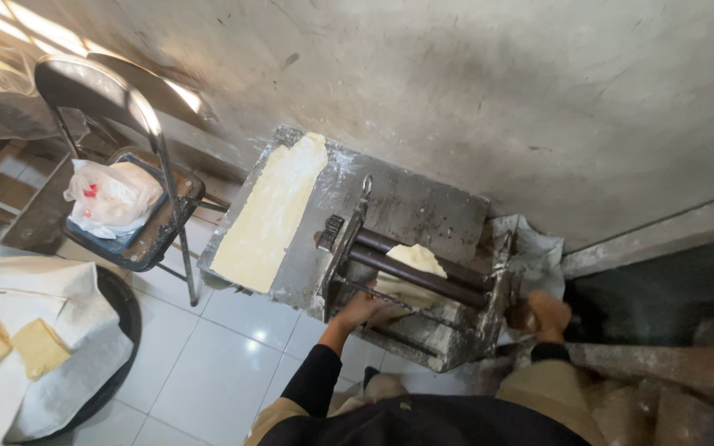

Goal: The person repeatedly feeds rectangular dough pieces into a manual dough sheeter, turning the crank to flatten them. They dust the dough with flour from a bag, fold and restack the sheets, and continue processing additional pieces on a floured metal table.

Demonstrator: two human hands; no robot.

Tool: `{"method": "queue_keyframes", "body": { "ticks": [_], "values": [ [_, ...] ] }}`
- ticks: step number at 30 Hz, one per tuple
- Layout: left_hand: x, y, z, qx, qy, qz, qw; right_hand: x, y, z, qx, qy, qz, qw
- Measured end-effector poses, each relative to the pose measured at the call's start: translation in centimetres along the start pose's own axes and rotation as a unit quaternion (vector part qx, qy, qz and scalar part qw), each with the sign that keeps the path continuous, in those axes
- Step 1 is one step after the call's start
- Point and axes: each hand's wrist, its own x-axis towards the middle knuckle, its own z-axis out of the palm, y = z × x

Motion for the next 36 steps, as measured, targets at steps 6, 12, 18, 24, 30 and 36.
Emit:
{"method": "queue_keyframes", "body": {
  "ticks": [6, 12, 18, 24, 30, 36],
  "values": [
    [-3.6, 1.9, 0.1, -0.050, -0.048, -0.142, 0.987, -13.4, 5.6, 6.4, -0.045, -0.261, -0.102, 0.959],
    [-7.5, 4.3, 0.9, -0.054, -0.078, -0.169, 0.981, -12.9, 15.3, -4.4, 0.113, -0.280, -0.071, 0.951],
    [-9.6, 3.5, 2.0, -0.129, -0.071, -0.197, 0.969, -3.1, 9.8, -13.1, -0.056, 0.142, 0.023, 0.988],
    [-10.5, 2.7, 3.1, -0.165, -0.034, -0.241, 0.956, 0.6, 1.1, -1.6, -0.008, 0.038, -0.046, 0.998],
    [-12.0, 4.4, 3.3, -0.174, -0.092, -0.226, 0.954, -13.9, 8.7, 7.7, 0.026, -0.204, -0.049, 0.977],
    [-14.3, 9.5, 2.7, -0.139, -0.144, -0.221, 0.954, -11.1, 16.3, -7.6, 0.062, -0.183, -0.101, 0.976]
  ]
}}
